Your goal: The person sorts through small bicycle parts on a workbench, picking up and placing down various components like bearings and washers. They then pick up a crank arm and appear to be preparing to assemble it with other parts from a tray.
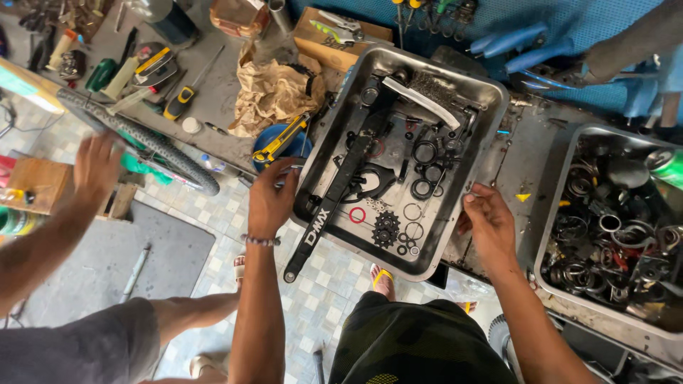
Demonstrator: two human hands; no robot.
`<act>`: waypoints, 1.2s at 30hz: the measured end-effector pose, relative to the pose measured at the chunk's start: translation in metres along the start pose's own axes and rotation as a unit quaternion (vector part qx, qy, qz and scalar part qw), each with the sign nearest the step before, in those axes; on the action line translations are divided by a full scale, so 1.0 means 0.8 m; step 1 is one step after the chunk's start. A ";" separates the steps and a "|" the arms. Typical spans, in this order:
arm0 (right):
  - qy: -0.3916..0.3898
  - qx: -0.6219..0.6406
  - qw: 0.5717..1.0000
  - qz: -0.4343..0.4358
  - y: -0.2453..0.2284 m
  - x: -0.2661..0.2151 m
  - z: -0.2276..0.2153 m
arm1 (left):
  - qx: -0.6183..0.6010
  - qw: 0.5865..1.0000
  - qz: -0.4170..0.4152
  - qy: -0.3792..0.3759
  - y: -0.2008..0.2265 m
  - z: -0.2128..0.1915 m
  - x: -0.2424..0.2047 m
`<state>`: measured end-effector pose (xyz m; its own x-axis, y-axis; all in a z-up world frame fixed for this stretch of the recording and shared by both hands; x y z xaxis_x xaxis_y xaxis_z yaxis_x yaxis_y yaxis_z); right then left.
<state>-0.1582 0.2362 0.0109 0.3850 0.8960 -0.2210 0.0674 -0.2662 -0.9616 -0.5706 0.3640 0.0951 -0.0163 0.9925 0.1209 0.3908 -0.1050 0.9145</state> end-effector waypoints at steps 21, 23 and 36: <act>-0.104 -0.536 0.748 -0.376 -0.170 -0.076 0.110 | 0.015 0.997 0.026 -0.077 -0.025 0.052 0.021; -0.179 -0.608 0.715 -0.295 -0.149 -0.062 0.146 | 0.013 0.997 0.028 -0.071 -0.028 0.050 0.020; 0.016 -0.388 0.705 -0.593 -0.207 -0.108 0.067 | -0.045 0.997 0.047 -0.046 -0.035 0.027 -0.006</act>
<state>-0.2525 0.2217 0.1807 -0.3467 0.6467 0.6793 0.8381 0.5388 -0.0851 -0.5620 0.3639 0.0603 0.1031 0.9792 0.1748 0.3025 -0.1983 0.9323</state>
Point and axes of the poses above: each hand's wrist, its own x-axis towards the middle knuckle, its own z-axis out of the palm, y = z × x, the point moved 9 cm from there along x, towards the middle knuckle, and after that the axes turned 11 degrees about -x, right-handed, at the moved point
